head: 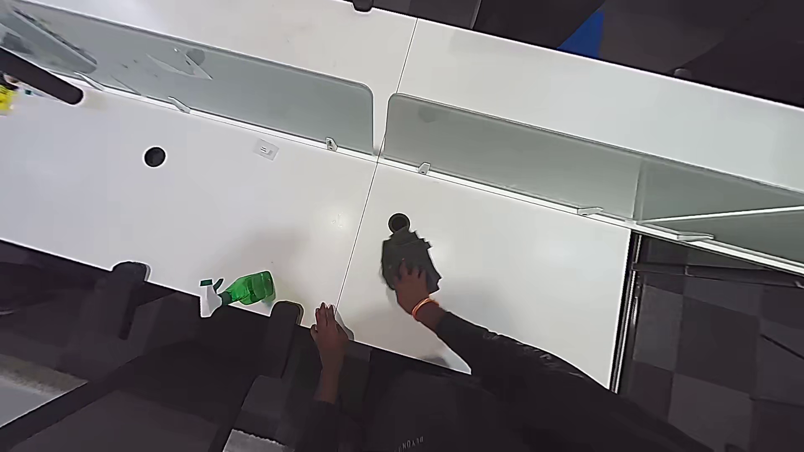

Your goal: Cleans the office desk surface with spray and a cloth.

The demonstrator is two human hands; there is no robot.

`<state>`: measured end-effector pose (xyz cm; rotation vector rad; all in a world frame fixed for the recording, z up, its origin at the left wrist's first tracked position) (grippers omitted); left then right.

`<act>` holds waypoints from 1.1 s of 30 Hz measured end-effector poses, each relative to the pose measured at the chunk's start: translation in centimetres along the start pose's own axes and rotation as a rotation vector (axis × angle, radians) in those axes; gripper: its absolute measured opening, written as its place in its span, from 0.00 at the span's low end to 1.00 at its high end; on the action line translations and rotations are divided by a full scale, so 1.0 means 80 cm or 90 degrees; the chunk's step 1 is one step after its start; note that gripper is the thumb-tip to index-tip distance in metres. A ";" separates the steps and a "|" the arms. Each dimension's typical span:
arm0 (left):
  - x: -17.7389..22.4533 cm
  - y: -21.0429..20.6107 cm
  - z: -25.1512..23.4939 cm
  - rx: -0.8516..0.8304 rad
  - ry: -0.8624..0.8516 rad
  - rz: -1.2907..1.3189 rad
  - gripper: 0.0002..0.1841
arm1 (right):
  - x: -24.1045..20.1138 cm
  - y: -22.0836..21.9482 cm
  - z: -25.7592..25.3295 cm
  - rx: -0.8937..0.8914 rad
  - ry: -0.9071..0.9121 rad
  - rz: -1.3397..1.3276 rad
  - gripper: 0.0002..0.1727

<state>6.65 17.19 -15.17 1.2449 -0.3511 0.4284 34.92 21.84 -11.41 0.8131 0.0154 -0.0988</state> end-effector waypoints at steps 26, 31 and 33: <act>0.112 -0.001 -0.014 -0.062 -0.148 0.039 0.28 | -0.075 -0.155 0.092 0.053 0.470 0.019 0.33; 0.170 -0.037 -0.017 -0.127 -0.211 0.002 0.29 | 0.077 -0.091 0.045 0.175 0.174 -0.090 0.35; 0.186 -0.050 -0.013 -0.151 -0.246 -0.015 0.29 | 0.163 -0.078 0.039 0.178 -0.008 -0.152 0.40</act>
Point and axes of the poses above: each hand's wrist, its own z-axis away from the middle knuckle, its own y-axis out of the back of the hand, x = y × z, the point moved 4 cm from there along -z, towards the middle knuckle, and after that the axes turned 13 degrees about z, right-handed, at the moved point
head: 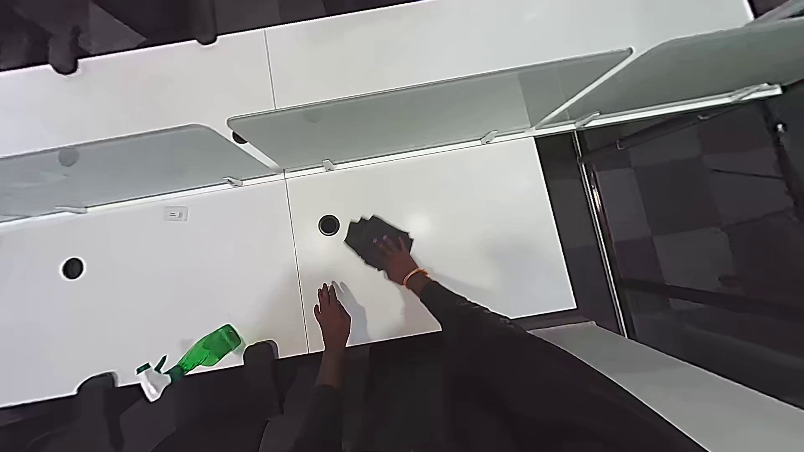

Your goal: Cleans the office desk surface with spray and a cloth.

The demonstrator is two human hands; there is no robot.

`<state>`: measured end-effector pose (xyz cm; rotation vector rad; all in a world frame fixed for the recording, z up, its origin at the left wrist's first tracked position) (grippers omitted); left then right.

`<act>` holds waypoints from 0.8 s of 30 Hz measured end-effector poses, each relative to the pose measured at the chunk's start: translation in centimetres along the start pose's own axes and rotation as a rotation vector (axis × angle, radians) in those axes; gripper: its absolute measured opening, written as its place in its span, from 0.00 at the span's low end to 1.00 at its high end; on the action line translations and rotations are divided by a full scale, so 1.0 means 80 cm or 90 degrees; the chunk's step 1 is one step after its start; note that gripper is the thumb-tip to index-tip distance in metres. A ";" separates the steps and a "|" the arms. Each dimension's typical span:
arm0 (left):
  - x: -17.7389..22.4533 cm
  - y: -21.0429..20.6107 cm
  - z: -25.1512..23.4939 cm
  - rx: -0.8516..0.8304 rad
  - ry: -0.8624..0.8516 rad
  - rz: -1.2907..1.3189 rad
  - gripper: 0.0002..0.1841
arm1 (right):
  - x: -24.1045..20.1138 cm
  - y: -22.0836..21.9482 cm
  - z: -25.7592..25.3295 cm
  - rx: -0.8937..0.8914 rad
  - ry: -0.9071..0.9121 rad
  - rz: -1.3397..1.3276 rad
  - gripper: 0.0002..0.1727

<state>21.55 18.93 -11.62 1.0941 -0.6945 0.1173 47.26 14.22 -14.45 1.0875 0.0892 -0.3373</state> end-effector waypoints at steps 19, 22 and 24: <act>0.078 -0.042 0.004 -0.179 -0.060 -0.128 0.19 | 0.120 -0.075 0.231 0.088 -0.516 -0.130 0.36; 0.088 -0.046 0.008 -0.187 -0.065 -0.143 0.19 | 0.005 -0.090 0.221 -0.007 -0.163 -0.118 0.38; 0.099 -0.052 0.008 -0.192 -0.071 -0.164 0.18 | -0.030 -0.103 0.213 -0.092 0.009 -0.083 0.42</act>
Point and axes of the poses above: each hand's wrist, its own z-axis away from the middle knuckle, its own y-axis out of the back of the hand, x = y × z, the point moved 4 cm from there along -z, towards the middle knuckle, and after that the axes turned 13 degrees about z, right-handed, at the moved point
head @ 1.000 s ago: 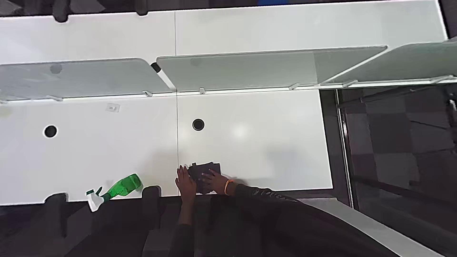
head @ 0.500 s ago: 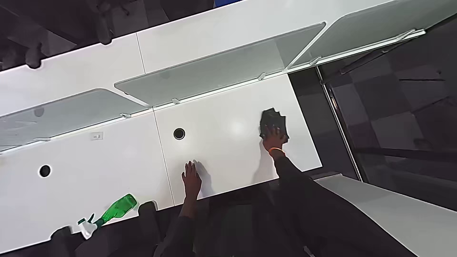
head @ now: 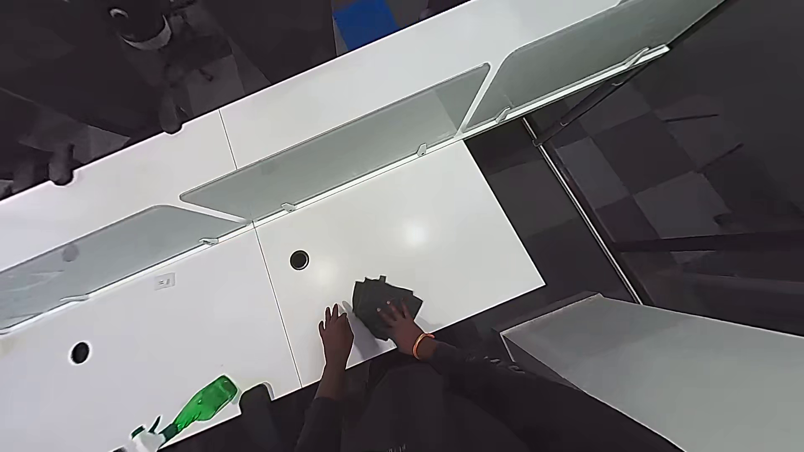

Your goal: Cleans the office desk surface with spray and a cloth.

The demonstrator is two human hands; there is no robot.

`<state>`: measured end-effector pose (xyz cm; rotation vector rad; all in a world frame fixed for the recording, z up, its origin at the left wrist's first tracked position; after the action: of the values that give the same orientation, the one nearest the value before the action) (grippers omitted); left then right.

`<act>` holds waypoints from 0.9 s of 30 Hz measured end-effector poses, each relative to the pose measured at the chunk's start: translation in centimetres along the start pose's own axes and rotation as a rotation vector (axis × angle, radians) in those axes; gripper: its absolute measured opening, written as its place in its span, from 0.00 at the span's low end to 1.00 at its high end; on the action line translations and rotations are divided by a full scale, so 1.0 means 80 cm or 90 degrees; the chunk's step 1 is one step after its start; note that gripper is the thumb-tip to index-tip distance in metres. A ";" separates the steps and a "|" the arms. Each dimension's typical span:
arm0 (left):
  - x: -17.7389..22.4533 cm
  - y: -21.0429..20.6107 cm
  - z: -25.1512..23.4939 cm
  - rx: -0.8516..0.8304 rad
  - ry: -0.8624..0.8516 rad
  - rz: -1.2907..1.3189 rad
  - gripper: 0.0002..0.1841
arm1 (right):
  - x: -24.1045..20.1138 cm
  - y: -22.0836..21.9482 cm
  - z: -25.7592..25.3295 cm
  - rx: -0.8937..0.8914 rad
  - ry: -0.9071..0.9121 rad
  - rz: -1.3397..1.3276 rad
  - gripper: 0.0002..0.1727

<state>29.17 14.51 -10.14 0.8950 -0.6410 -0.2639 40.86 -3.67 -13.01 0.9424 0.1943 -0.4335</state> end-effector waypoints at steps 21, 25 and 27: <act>0.080 -0.016 0.030 -0.044 0.036 -0.032 0.18 | 0.328 -0.027 0.266 -0.071 -0.193 0.076 0.31; 0.064 -0.014 0.079 -0.058 0.104 -0.050 0.16 | 0.337 -0.021 0.269 -0.064 -0.175 0.083 0.28; 0.057 -0.015 0.112 -0.062 0.131 -0.037 0.16 | 0.340 -0.020 0.268 -0.057 -0.154 0.091 0.30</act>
<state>27.27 5.93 -5.12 0.8351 -0.4083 -0.2495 64.04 -29.43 -11.19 0.8020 -0.0730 -0.4001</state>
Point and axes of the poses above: each hand's wrist, its own z-axis away from the middle knuckle, its own y-axis out of the back of the hand, x = y × z, the point moved 4 cm from there along -z, towards the middle knuckle, and after that the axes turned 13 degrees about z, right-handed, at the moved point
